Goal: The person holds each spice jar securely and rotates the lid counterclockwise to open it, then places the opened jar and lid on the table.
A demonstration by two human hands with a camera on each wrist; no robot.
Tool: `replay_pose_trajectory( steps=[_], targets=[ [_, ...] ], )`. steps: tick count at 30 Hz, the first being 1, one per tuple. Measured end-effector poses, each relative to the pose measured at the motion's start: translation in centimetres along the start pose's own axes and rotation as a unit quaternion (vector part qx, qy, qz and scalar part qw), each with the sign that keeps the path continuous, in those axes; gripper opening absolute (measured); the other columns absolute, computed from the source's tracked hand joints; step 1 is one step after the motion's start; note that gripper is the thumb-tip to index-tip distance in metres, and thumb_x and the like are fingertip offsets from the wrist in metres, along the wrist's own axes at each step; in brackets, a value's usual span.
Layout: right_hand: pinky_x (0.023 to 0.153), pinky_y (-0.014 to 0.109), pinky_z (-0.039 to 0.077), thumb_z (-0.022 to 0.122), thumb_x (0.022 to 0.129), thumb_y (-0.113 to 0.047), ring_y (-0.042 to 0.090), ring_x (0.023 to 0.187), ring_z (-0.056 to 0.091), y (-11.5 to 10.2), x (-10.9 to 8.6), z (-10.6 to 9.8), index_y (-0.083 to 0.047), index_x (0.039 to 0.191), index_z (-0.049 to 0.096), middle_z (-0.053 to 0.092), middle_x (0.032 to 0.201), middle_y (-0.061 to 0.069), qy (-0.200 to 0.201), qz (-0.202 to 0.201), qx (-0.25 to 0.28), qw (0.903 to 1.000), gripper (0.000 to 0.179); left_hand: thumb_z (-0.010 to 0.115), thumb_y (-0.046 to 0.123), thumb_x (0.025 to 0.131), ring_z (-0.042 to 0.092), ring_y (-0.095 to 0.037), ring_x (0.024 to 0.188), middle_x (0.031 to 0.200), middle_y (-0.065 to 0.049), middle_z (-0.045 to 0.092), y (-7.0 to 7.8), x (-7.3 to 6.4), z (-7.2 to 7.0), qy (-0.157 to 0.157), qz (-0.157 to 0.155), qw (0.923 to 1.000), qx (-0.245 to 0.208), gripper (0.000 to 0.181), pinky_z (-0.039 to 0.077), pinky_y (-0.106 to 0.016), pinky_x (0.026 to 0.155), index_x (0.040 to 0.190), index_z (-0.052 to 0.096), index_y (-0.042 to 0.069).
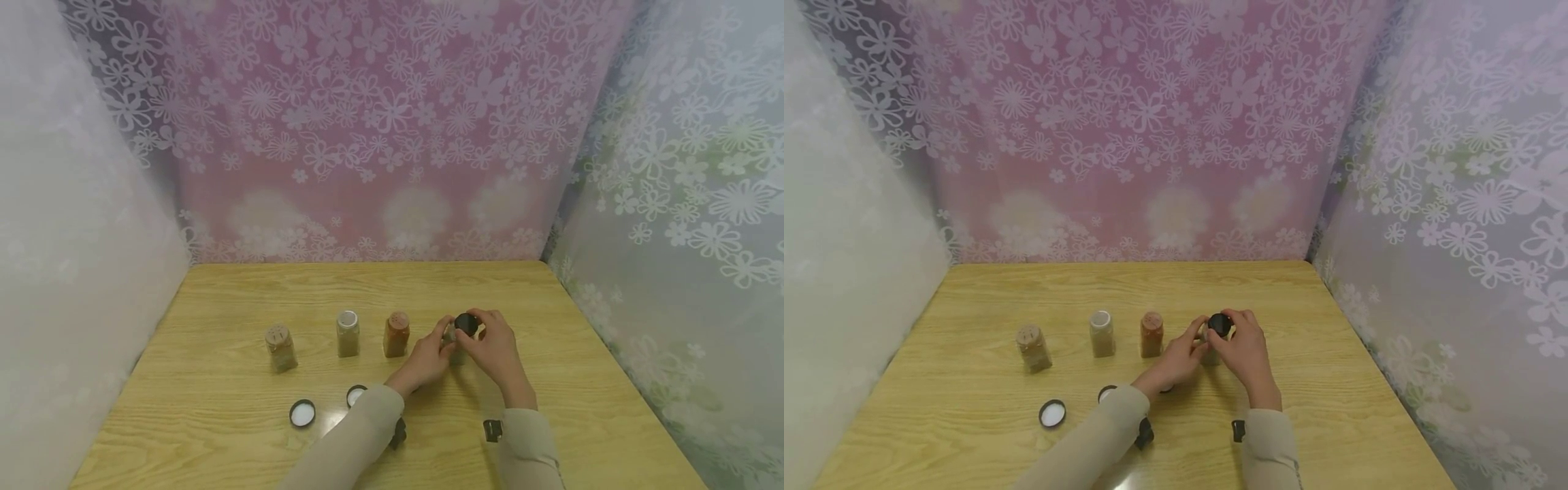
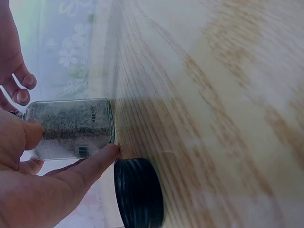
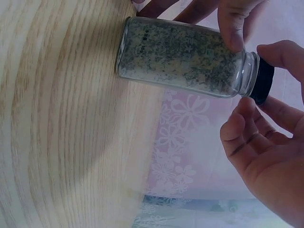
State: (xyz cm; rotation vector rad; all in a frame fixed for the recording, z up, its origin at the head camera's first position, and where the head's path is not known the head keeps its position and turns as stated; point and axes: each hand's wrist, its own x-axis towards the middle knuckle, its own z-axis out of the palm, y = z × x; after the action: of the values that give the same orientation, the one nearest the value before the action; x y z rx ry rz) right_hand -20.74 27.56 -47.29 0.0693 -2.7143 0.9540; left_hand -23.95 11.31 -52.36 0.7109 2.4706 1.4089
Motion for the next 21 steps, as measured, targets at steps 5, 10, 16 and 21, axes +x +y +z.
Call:
replay_pose_trajectory(
  steps=[5, 10, 16, 21],
  targets=[
    [0.07, 0.028, 0.045, 0.078, 0.096, -0.019, 0.028, 0.086, 0.058, -0.05, 0.02, 0.01, 0.003, 0.137, 0.063, 0.061, 0.118, 0.022, 0.003, -0.005, 0.001, 1.0, 0.048, 0.049, 0.03, 0.114, 0.055, -0.013, 0.074, 0.099, -0.006, 0.065, -0.01, 0.03, 0.02, 0.004, 0.002, 1.0, 0.004, 0.058, 0.048, -0.029, 0.066, 0.166, 0.028, 0.017],
    [0.069, 0.026, 0.046, 0.075, 0.096, -0.016, 0.028, 0.087, 0.057, -0.04, 0.08, -0.1, 0.001, 0.138, 0.063, 0.059, 0.12, 0.022, -0.005, 0.0, 0.014, 0.9999, 0.047, 0.049, 0.031, 0.113, 0.069, -0.035, 0.118, 0.145, -0.027, 0.061, 0.01, -0.01, 0.21, 0.01, 0.001, 0.9999, 0.01, 0.058, 0.058, -0.051, 0.096, 0.166, 0.029, 0.017],
    [0.066, 0.024, 0.046, 0.074, 0.094, -0.012, 0.02, 0.082, 0.053, -0.23, 0.05, -0.43, 0.0, 0.138, 0.062, 0.059, 0.122, 0.021, 0.001, -0.009, 0.031, 0.9995, 0.047, 0.05, 0.031, 0.113, 0.069, -0.037, 0.118, 0.14, -0.027, 0.064, 0.12, -0.04, 0.1, 0.012, 0.002, 0.9999, 0.007, 0.057, 0.059, -0.05, 0.093, 0.165, 0.03, 0.017],
    [0.063, 0.022, 0.046, 0.076, 0.095, -0.014, 0.02, 0.081, 0.057, -0.16, -0.67, -0.48, 0.0, 0.138, 0.06, 0.061, 0.12, 0.02, 0.003, 0.006, 0.036, 0.9993, 0.048, 0.05, 0.034, 0.113, 0.068, -0.036, 0.122, 0.141, -0.025, 0.064, 0.21, -0.16, 0.06, 0.013, -0.004, 0.9999, 0.005, 0.057, 0.059, -0.049, 0.097, 0.165, 0.03, 0.022]
  ],
)
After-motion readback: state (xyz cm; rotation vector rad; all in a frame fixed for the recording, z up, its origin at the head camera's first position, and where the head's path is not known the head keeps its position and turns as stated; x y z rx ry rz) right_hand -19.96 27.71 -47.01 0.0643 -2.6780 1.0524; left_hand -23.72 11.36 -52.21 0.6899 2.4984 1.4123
